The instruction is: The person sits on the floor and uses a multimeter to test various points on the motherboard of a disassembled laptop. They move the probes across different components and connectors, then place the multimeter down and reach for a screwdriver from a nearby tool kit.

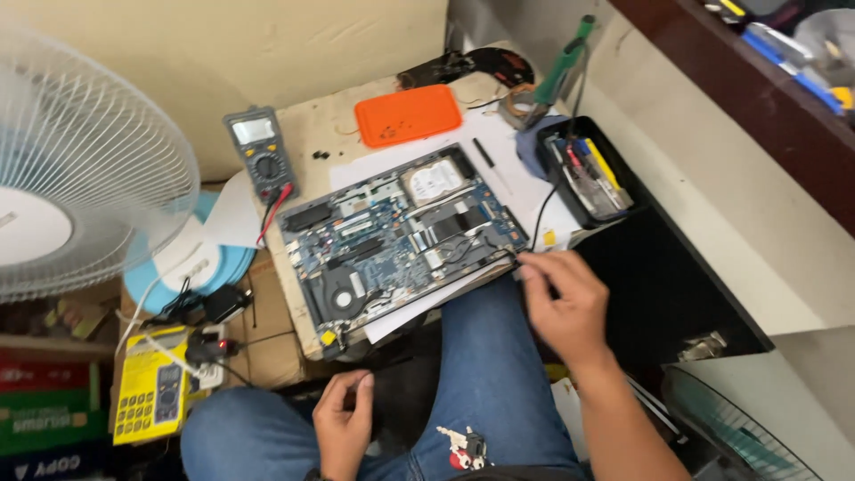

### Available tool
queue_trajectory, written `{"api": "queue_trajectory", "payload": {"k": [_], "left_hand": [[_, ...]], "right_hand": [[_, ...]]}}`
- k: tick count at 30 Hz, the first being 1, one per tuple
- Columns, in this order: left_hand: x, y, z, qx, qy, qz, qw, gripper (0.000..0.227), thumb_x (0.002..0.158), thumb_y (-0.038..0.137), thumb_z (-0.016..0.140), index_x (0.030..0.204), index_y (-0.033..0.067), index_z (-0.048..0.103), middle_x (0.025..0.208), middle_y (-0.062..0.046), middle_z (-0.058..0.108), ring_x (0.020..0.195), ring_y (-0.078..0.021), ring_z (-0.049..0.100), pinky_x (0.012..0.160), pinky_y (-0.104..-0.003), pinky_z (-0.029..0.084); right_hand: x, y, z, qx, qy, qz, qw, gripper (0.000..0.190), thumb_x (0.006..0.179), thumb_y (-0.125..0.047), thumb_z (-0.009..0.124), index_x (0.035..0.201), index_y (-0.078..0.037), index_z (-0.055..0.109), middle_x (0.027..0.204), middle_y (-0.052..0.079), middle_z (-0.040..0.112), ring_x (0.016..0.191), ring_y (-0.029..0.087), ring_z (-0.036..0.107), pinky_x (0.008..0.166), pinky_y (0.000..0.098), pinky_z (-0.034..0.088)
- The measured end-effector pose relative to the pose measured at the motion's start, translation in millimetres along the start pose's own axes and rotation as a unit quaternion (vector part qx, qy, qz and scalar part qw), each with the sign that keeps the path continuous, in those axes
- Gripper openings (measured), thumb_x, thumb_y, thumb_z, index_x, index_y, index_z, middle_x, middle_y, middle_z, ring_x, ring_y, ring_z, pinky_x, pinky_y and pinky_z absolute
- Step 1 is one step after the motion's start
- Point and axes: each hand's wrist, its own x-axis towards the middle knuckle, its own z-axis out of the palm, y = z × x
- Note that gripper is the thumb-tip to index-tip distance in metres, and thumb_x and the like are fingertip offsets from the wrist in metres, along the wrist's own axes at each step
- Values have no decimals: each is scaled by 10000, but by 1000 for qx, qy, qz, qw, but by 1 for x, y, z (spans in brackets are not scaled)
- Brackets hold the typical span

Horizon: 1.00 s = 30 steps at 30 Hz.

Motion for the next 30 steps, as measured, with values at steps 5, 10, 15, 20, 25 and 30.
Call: {"api": "queue_trajectory", "payload": {"k": [5, 10, 15, 20, 25, 30], "left_hand": [[-1, -8, 7, 10, 13, 21, 1000, 149, 1035, 221, 795, 1025, 115, 899, 979, -4, 869, 918, -125, 812, 869, -287, 609], [-4, 5, 20, 13, 37, 72, 997, 106, 1016, 174, 798, 947, 126, 862, 858, 0, 807, 777, -120, 731, 795, -257, 573], [-3, 58, 51, -42, -24, 76, 996, 89, 936, 133, 833, 891, 94, 899, 836, -24, 852, 756, -125, 785, 744, -240, 592], [11, 108, 84, -89, -196, 155, 964, 121, 993, 192, 848, 960, 92, 907, 887, -43, 831, 800, -163, 810, 785, -274, 620], [12, 150, 122, -135, -322, 173, 921, 137, 1053, 179, 816, 1019, 58, 872, 943, -81, 805, 866, -223, 812, 825, -332, 616], [-6, 135, 146, -119, -350, 181, 911, 231, 1093, 333, 807, 1026, 125, 883, 959, -43, 819, 846, -178, 830, 795, -310, 630]], "right_hand": [[16, 39, -47, -60, 53, 26, 996, 134, 1151, 11, 738, 1202, 28, 860, 1137, 161, 823, 1029, 265, 782, 980, 376, 609], [23, 73, -85, -116, 71, 81, 987, 181, 1188, -20, 722, 1283, 14, 872, 1199, 144, 816, 1079, 263, 797, 968, 381, 613], [32, 86, -100, -121, 80, 100, 984, 182, 1183, -20, 715, 1274, -33, 872, 1188, 100, 810, 1097, 227, 778, 1012, 354, 604], [58, 99, -100, -124, 51, 95, 986, 176, 1163, -49, 723, 1245, -54, 879, 1149, 76, 821, 1062, 222, 780, 972, 346, 575], [107, 163, -67, -97, -85, 223, 966, 207, 1047, -268, 796, 1218, -239, 909, 1171, -83, 917, 1054, 79, 811, 994, 287, 564], [169, 177, -29, -187, -231, 247, 922, 229, 1063, -277, 737, 1217, -214, 896, 1198, 20, 905, 1129, 291, 828, 982, 467, 614]]}}
